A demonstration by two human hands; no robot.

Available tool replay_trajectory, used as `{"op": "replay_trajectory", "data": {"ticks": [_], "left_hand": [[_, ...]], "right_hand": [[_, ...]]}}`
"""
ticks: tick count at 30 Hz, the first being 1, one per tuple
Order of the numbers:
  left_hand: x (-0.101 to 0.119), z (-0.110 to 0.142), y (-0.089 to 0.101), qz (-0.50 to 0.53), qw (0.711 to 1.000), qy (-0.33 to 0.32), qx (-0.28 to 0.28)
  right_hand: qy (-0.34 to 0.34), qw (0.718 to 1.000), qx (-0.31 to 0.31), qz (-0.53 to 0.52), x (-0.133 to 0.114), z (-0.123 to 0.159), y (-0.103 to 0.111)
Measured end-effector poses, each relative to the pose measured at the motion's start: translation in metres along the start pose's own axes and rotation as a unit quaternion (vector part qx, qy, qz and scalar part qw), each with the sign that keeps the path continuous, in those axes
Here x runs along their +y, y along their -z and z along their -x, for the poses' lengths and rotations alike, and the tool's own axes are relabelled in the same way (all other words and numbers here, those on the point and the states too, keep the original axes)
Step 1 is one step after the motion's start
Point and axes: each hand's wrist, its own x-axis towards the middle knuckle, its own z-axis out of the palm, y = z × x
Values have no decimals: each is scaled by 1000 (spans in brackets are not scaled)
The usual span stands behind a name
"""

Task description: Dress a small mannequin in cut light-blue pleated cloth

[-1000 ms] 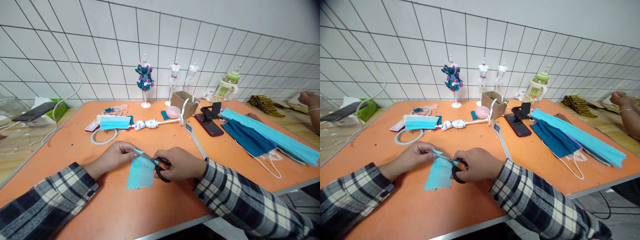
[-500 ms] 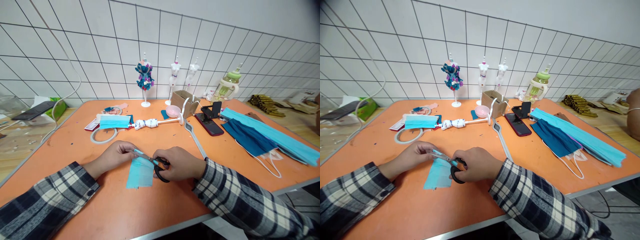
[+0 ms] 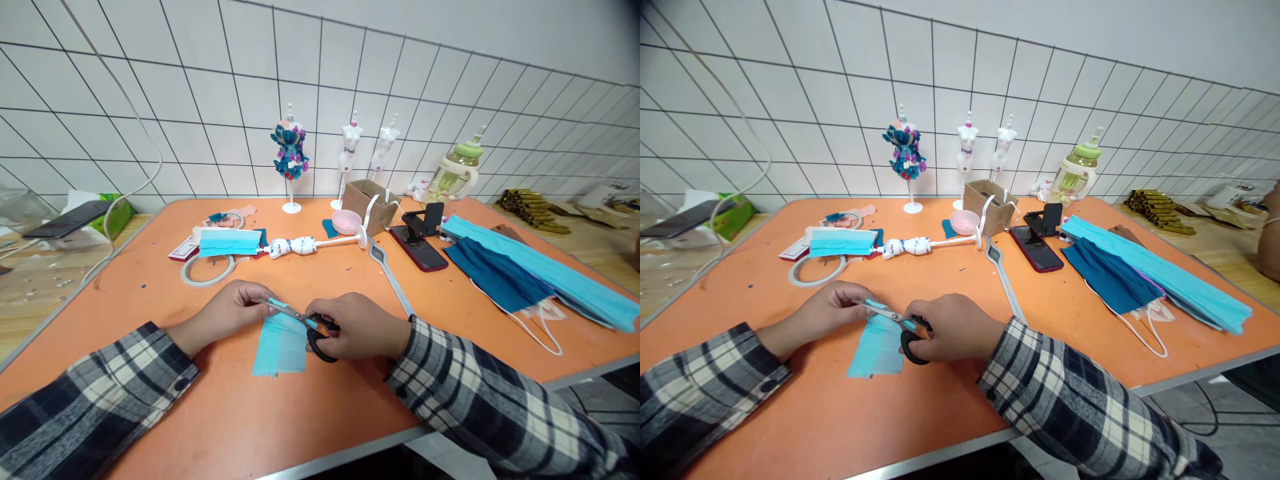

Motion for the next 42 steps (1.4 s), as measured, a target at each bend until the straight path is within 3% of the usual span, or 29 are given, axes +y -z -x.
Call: {"op": "replay_trajectory", "data": {"ticks": [42], "left_hand": [[0,1,0,-51,999,-9,5]], "right_hand": [[-25,1000,-8,7,-5,-2,-5]]}}
